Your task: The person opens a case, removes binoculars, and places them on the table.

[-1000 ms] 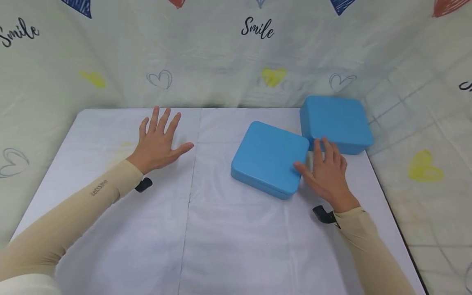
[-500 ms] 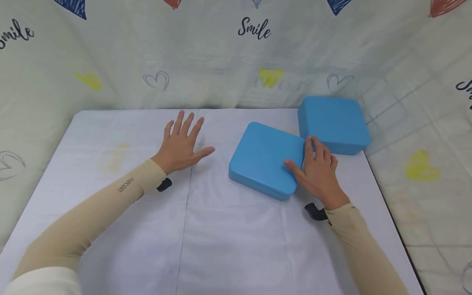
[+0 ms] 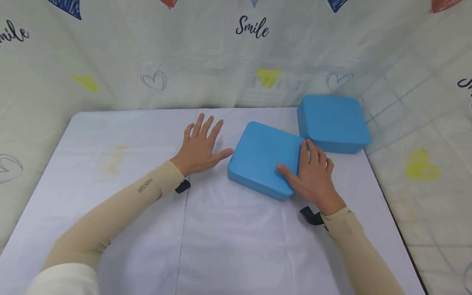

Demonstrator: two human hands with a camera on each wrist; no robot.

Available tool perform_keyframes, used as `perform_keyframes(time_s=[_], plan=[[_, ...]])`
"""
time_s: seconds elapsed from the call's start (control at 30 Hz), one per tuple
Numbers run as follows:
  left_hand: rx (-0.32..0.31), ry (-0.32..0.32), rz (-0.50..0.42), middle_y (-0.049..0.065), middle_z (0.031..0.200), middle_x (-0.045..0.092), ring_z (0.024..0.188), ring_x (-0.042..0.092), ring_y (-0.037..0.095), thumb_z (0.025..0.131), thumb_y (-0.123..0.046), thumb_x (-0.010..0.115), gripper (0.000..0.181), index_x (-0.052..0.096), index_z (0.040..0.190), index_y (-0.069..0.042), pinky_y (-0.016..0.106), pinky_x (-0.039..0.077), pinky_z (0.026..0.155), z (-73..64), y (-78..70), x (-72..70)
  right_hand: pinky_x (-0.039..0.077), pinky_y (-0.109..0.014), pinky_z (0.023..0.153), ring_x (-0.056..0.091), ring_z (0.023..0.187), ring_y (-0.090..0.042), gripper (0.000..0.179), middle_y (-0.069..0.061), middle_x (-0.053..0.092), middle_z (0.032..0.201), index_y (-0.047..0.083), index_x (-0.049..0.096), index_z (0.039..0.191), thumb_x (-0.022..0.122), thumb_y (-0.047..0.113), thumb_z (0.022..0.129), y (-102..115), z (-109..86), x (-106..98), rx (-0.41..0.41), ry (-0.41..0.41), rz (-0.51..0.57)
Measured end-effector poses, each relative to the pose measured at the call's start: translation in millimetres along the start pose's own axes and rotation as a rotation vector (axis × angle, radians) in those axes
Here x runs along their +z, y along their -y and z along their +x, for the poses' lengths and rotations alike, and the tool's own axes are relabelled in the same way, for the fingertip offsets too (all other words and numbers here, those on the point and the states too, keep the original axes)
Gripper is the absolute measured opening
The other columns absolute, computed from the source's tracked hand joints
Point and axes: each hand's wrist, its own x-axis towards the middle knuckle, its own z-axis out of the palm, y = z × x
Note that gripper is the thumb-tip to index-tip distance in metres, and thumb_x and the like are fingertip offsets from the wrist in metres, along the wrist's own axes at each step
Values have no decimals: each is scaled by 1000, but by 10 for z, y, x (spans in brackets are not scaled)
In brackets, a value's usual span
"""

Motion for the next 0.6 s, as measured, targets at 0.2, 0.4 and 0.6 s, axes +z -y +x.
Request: perform_keyframes(time_s=[0.2,0.4,0.6], plan=[[27,37,-19,11,175,15,165,-5,32,96,-77,40,93,14,167,-22,58,7,129,19,-226,-6,12,-79,107,15,149,-60,110,-31,8,169,-4,5,164,46,73,97,-5,-19,-3,41,1,11],[33,52,-24,11,173,21,165,0,33,96,-78,38,94,18,167,-20,57,10,129,76,-353,51,12,-79,108,16,147,-61,116,-35,13,165,-7,6,162,46,77,94,0,-21,16,110,-24,22],[24,65,-6,10,168,33,164,7,33,95,-81,36,95,27,164,-17,56,14,128,103,-414,142,15,-77,106,20,142,-61,117,-37,23,158,-10,14,160,47,80,92,39,-34,0,145,1,-6]])
